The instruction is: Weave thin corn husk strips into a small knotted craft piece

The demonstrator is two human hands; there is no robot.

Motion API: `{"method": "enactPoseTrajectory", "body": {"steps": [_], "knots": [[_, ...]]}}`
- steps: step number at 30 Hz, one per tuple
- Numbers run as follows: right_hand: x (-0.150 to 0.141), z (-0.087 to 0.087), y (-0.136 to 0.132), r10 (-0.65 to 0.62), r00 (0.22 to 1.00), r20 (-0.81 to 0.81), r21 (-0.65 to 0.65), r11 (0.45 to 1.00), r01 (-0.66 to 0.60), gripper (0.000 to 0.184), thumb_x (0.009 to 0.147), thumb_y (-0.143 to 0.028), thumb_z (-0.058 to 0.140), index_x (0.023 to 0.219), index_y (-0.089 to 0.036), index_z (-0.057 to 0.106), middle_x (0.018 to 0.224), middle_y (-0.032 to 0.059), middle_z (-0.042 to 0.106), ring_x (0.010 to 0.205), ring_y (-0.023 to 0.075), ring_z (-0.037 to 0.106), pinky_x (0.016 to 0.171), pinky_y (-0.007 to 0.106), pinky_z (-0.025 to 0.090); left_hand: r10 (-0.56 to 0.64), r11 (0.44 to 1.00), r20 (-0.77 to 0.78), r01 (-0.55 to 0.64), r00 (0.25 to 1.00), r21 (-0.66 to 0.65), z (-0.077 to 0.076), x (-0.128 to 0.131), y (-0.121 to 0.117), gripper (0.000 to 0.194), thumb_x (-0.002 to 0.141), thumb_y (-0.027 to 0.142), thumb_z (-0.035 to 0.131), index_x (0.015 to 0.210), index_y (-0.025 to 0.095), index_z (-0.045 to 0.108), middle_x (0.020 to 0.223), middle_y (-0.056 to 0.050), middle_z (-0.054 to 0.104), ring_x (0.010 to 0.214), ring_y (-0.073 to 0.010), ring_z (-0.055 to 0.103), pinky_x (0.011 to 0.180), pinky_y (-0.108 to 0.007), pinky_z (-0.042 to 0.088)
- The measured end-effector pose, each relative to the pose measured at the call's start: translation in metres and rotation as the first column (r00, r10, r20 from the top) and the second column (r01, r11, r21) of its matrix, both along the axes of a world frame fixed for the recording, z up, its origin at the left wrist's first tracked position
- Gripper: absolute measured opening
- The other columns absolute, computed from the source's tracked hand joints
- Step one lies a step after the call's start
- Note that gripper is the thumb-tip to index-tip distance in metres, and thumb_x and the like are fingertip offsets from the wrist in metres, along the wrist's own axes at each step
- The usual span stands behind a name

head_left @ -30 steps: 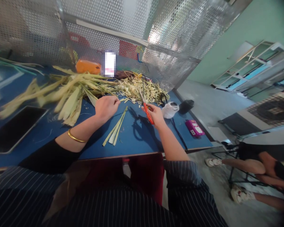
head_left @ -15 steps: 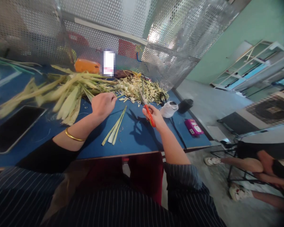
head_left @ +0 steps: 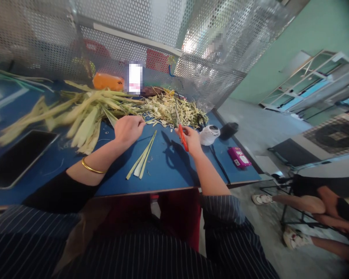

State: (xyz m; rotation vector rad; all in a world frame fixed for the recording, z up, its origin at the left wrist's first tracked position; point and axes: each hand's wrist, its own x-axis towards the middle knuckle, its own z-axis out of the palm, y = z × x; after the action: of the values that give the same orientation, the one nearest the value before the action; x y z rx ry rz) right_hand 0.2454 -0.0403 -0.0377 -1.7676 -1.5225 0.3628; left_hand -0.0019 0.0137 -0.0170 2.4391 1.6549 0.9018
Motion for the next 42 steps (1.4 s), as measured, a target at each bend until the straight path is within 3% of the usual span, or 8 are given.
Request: {"method": "enactPoseTrajectory", "body": {"steps": [4,8,11,14,18,22,28,42], "knots": [[-0.004,0.004,0.006,-0.119,0.882,0.456,-0.079,0.982,0.173,0.045,0.084,-0.057,0.052,0.102,-0.019,0.068,0.086,0.0109,0.071,0.079,0.0243,0.064,0.068,0.031,0.044,-0.018,0.965,0.46,0.135,0.888,-0.224,-0.001,0.001,0.006,0.014,0.075,0.032,0.064,0.076,0.022,0.075,0.076,-0.005,0.072,0.074,-0.0211,0.064,0.063,-0.031,0.042],[-0.009,0.007,0.01,-0.001,0.707,0.707,-0.218,0.951,0.22,0.034,0.085,-0.039,0.054,0.107,-0.016,0.067,0.097,0.0171,0.071,0.091,0.0299,0.067,0.073,0.035,0.047,0.247,0.729,0.858,0.496,0.451,-0.471,0.0,0.006,0.006,0.009,0.065,0.026,0.073,0.07,0.019,0.07,0.069,-0.004,0.068,0.06,-0.0148,0.06,0.058,-0.029,0.047],[-0.022,0.018,0.01,0.045,0.638,0.768,-0.232,0.949,0.213,0.03,0.084,-0.031,0.055,0.097,-0.008,0.07,0.1,0.0247,0.069,0.094,0.0334,0.066,0.075,0.038,0.047,0.318,0.626,0.871,0.607,0.375,-0.489,0.004,0.01,0.002,0.009,0.067,0.025,0.072,0.07,0.019,0.066,0.063,-0.003,0.064,0.054,-0.0134,0.057,0.053,-0.028,0.047],[-0.048,0.031,0.012,0.121,0.731,0.671,-0.141,0.989,-0.034,0.026,0.083,-0.034,0.06,0.093,-0.012,0.071,0.098,0.0197,0.07,0.092,0.0294,0.065,0.076,0.036,0.045,0.37,0.598,0.886,0.658,0.28,-0.457,0.008,0.012,-0.002,0.012,0.068,0.024,0.071,0.07,0.019,0.06,0.059,-0.001,0.059,0.053,-0.0127,0.054,0.051,-0.027,0.043],[-0.09,0.024,0.019,0.445,0.894,0.064,-0.088,0.894,-0.439,0.032,0.084,-0.049,0.058,0.077,-0.019,0.067,0.072,0.0022,0.07,0.067,0.0153,0.062,0.064,0.027,0.044,0.367,0.664,0.913,0.637,0.177,-0.391,0.008,0.013,-0.004,0.016,0.07,0.024,0.07,0.07,0.019,0.055,0.058,0.002,0.055,0.052,-0.0102,0.05,0.049,-0.025,0.037],[-0.111,-0.003,0.02,0.387,0.884,-0.264,0.09,0.922,-0.377,0.025,0.08,-0.042,0.063,0.072,-0.019,0.059,0.061,-0.002,0.064,0.058,0.012,0.057,0.062,0.025,0.043,0.413,0.649,0.903,0.657,0.121,-0.385,0.003,0.014,-0.002,0.016,0.07,0.022,0.071,0.07,0.019,0.055,0.055,0.005,0.049,0.045,-0.0081,0.042,0.043,-0.025,0.029],[-0.104,-0.006,0.011,0.441,0.682,-0.584,0.075,0.866,-0.495,0.019,0.075,-0.038,0.067,0.077,-0.019,0.062,0.063,-0.0021,0.063,0.061,0.0126,0.061,0.059,0.025,0.046,0.413,0.628,0.902,0.677,0.128,-0.384,-0.002,0.016,-0.002,0.016,0.069,0.021,0.072,0.069,0.019,0.056,0.055,0.004,0.052,0.047,-0.0091,0.044,0.044,-0.026,0.03],[-0.1,-0.004,0.013,0.413,0.54,-0.734,0.099,0.851,-0.516,0.013,0.072,-0.031,0.067,0.079,-0.02,0.063,0.07,-0.0029,0.063,0.059,0.0091,0.058,0.057,0.023,0.045,0.352,0.713,0.923,0.595,0.153,-0.37,0.006,0.007,0.0,0.017,0.07,0.024,0.074,0.067,0.017,0.059,0.062,0.003,0.057,0.056,-0.0084,0.049,0.058,-0.024,0.041]]}}
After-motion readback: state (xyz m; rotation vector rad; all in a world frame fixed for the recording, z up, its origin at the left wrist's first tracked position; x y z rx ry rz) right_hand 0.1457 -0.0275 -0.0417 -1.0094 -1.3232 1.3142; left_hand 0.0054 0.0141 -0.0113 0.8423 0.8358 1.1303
